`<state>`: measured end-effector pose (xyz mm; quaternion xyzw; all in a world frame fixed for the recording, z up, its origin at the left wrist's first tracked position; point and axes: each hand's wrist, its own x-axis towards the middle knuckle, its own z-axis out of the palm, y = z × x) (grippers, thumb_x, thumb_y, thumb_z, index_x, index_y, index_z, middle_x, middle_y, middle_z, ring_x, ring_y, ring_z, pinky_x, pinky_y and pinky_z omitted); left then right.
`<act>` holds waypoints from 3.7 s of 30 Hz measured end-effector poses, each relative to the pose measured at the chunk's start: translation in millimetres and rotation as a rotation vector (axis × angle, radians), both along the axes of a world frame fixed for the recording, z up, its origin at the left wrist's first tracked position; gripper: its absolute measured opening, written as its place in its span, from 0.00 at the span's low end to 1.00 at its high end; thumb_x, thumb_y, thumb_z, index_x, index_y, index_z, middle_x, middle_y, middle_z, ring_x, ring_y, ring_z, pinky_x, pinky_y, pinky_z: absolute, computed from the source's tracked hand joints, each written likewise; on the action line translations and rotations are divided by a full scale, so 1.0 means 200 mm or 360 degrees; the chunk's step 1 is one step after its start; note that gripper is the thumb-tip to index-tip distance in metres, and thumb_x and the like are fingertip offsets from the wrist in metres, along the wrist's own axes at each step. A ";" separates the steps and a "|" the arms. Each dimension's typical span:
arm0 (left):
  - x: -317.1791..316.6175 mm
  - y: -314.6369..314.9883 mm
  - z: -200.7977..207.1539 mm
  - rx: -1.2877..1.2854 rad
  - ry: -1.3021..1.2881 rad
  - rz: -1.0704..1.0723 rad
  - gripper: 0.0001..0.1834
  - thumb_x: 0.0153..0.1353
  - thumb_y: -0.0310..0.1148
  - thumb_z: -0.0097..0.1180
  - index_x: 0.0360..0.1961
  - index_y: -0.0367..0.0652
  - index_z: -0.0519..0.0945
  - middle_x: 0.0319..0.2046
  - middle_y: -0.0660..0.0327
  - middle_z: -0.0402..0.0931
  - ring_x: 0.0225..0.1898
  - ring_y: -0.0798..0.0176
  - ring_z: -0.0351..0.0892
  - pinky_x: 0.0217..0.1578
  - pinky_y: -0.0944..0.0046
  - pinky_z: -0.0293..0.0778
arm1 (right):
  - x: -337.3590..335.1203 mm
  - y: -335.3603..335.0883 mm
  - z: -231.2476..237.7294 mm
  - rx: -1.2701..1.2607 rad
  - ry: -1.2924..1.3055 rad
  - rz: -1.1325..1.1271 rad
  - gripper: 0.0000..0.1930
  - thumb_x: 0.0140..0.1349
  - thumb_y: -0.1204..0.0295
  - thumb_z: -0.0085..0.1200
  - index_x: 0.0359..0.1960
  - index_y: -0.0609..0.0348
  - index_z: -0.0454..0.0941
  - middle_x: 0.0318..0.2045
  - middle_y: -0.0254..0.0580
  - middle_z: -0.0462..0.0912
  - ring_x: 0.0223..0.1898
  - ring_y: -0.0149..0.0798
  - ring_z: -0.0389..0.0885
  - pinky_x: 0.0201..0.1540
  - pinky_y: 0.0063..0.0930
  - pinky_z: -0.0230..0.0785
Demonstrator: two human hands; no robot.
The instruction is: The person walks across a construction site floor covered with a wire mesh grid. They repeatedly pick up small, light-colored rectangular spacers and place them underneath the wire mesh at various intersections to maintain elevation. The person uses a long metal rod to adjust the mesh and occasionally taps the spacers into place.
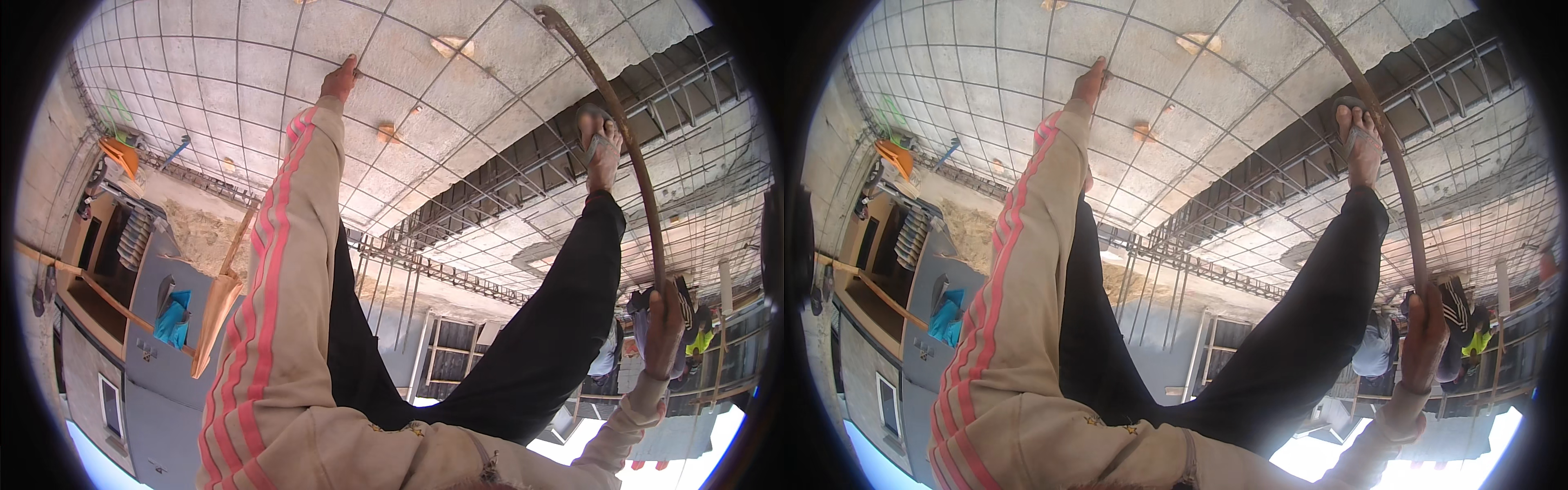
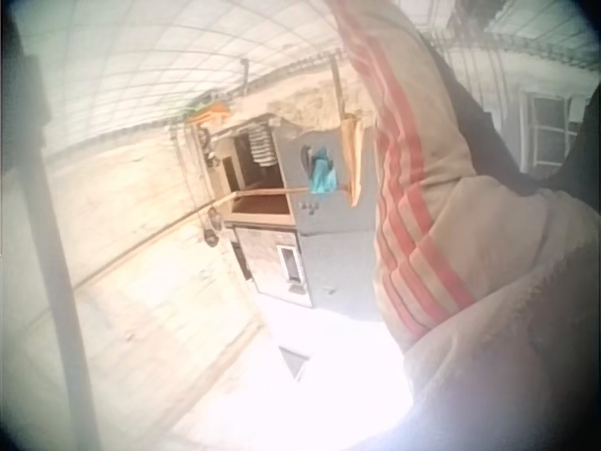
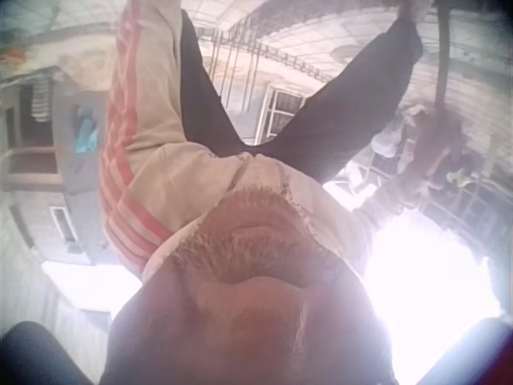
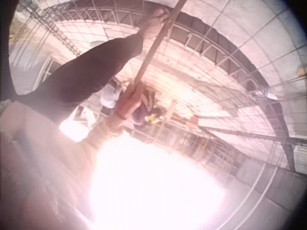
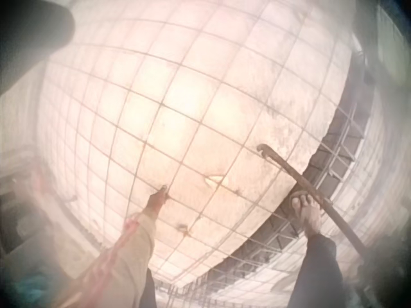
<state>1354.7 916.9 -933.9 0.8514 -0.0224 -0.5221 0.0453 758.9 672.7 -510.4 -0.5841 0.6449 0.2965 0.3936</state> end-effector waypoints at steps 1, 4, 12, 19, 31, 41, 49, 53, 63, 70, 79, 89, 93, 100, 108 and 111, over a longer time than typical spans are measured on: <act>-0.01 0.00 0.00 -0.0066 0.0008 0.0081 0.34 0.63 0.62 0.49 0.37 0.36 0.83 0.29 0.58 0.80 0.35 0.62 0.79 0.42 0.63 0.72 | 0.00 -0.01 -0.01 0.0001 -0.0051 0.0059 0.18 0.73 0.66 0.49 0.57 0.66 0.73 0.37 0.54 0.81 0.35 0.40 0.76 0.42 0.30 0.70; -0.03 0.03 -0.02 -0.0192 0.0025 0.0284 0.31 0.66 0.58 0.48 0.39 0.36 0.83 0.30 0.58 0.81 0.35 0.63 0.79 0.43 0.64 0.73 | 0.02 -0.02 -0.01 0.0063 0.0062 0.0132 0.16 0.73 0.66 0.48 0.55 0.64 0.74 0.34 0.52 0.78 0.31 0.41 0.73 0.38 0.32 0.69; 0.03 0.15 -0.04 0.0006 -0.0012 0.0010 0.29 0.67 0.55 0.48 0.41 0.34 0.82 0.34 0.58 0.82 0.40 0.64 0.80 0.46 0.65 0.73 | 0.03 -0.03 0.02 -0.0007 -0.0105 0.0059 0.15 0.74 0.66 0.46 0.54 0.64 0.74 0.32 0.55 0.78 0.29 0.49 0.72 0.36 0.39 0.68; -0.04 0.12 0.19 -0.0299 -0.0073 -0.0091 0.27 0.67 0.53 0.49 0.35 0.36 0.82 0.33 0.59 0.80 0.37 0.66 0.76 0.41 0.65 0.71 | -0.03 -0.07 0.00 -0.0007 -0.0066 0.0128 0.18 0.74 0.62 0.47 0.54 0.65 0.74 0.36 0.62 0.80 0.35 0.62 0.77 0.39 0.46 0.69; -0.04 0.11 0.08 -0.0319 -0.0054 -0.0002 0.26 0.67 0.54 0.49 0.26 0.42 0.78 0.23 0.66 0.74 0.24 0.69 0.66 0.29 0.66 0.65 | -0.21 0.02 -0.30 0.0018 0.0304 0.0211 0.15 0.70 0.59 0.51 0.44 0.59 0.74 0.30 0.55 0.80 0.33 0.61 0.77 0.36 0.48 0.67; -0.10 0.04 0.06 -0.0341 -0.0015 0.0316 0.30 0.70 0.53 0.45 0.53 0.35 0.79 0.44 0.57 0.81 0.48 0.61 0.79 0.53 0.65 0.71 | -0.77 -0.03 -1.18 -0.0271 0.0528 0.0674 0.13 0.67 0.58 0.52 0.44 0.52 0.74 0.42 0.52 0.82 0.44 0.62 0.80 0.40 0.58 0.71; -0.32 0.03 0.30 -0.0348 -0.0617 -0.0047 0.30 0.67 0.51 0.46 0.47 0.31 0.84 0.45 0.47 0.84 0.49 0.55 0.80 0.54 0.61 0.71 | -0.72 -0.14 -1.34 -0.0263 0.0670 0.0759 0.13 0.66 0.55 0.53 0.44 0.47 0.75 0.42 0.44 0.80 0.47 0.56 0.80 0.42 0.56 0.73; -0.45 -0.09 0.63 -0.0200 -0.0351 0.0380 0.32 0.70 0.53 0.41 0.60 0.38 0.76 0.58 0.55 0.76 0.57 0.55 0.77 0.57 0.57 0.69 | -0.64 -0.21 -1.40 -0.0274 0.0674 0.0899 0.12 0.67 0.55 0.52 0.44 0.45 0.75 0.43 0.43 0.80 0.48 0.53 0.80 0.44 0.50 0.77; -0.73 -0.10 0.70 -0.0021 -0.0199 0.0593 0.34 0.67 0.57 0.46 0.59 0.38 0.76 0.54 0.53 0.78 0.53 0.57 0.77 0.51 0.55 0.71 | -0.34 -0.51 -1.51 -0.0491 -0.0384 0.0792 0.09 0.70 0.63 0.47 0.46 0.49 0.75 0.43 0.47 0.79 0.39 0.59 0.81 0.37 0.52 0.75; -0.72 0.03 0.28 -0.0024 -0.0317 0.0939 0.25 0.65 0.53 0.49 0.44 0.40 0.78 0.41 0.60 0.77 0.35 0.65 0.73 0.29 0.60 0.64 | 0.22 -0.31 -1.35 -0.0330 -0.1153 0.0706 0.08 0.69 0.66 0.47 0.41 0.52 0.77 0.37 0.46 0.81 0.39 0.55 0.82 0.39 0.47 0.75; -0.62 -0.14 0.18 -0.0399 -0.0274 0.1736 0.26 0.67 0.57 0.45 0.38 0.41 0.75 0.27 0.58 0.80 0.26 0.61 0.78 0.28 0.57 0.69 | 1.48 0.70 -1.93 0.0337 -0.0936 0.1042 0.18 0.63 0.57 0.52 0.47 0.56 0.77 0.45 0.50 0.82 0.50 0.54 0.81 0.53 0.47 0.73; -0.64 -0.11 0.29 -0.0652 0.0040 0.1876 0.31 0.69 0.63 0.36 0.37 0.43 0.72 0.24 0.63 0.69 0.27 0.61 0.72 0.35 0.53 0.78 | 1.54 1.05 -2.08 0.0508 -0.0724 0.0546 0.22 0.58 0.47 0.58 0.38 0.55 0.76 0.39 0.48 0.85 0.45 0.56 0.82 0.45 0.49 0.72; -0.67 -0.08 0.49 -0.0815 -0.0006 0.1832 0.30 0.69 0.63 0.37 0.34 0.45 0.71 0.22 0.65 0.68 0.26 0.62 0.72 0.35 0.53 0.78 | 1.53 1.07 -1.96 0.0363 -0.0763 0.0668 0.21 0.59 0.48 0.57 0.35 0.55 0.76 0.36 0.48 0.84 0.41 0.57 0.82 0.43 0.50 0.71; -0.72 -0.05 0.61 -0.0902 -0.0078 0.1821 0.27 0.70 0.60 0.36 0.34 0.45 0.71 0.22 0.65 0.68 0.25 0.63 0.71 0.34 0.54 0.77 | 1.45 1.06 -1.79 0.0307 -0.1071 0.0540 0.23 0.59 0.49 0.59 0.27 0.58 0.72 0.26 0.49 0.79 0.31 0.55 0.78 0.36 0.47 0.68; -0.69 -0.06 0.45 -0.0888 -0.0055 0.1848 0.25 0.71 0.57 0.35 0.32 0.45 0.70 0.19 0.67 0.66 0.24 0.64 0.70 0.31 0.56 0.75 | 1.48 1.12 -2.08 0.0109 -0.1087 0.0604 0.21 0.57 0.48 0.59 0.31 0.56 0.76 0.30 0.46 0.83 0.37 0.55 0.82 0.40 0.49 0.71; -0.70 -0.07 0.60 -0.0960 -0.0070 0.1858 0.25 0.71 0.56 0.35 0.32 0.46 0.70 0.19 0.67 0.66 0.23 0.64 0.70 0.32 0.56 0.75 | 1.46 1.07 -1.96 0.0252 -0.1069 0.0674 0.21 0.57 0.48 0.60 0.30 0.56 0.75 0.29 0.47 0.83 0.37 0.55 0.82 0.39 0.49 0.71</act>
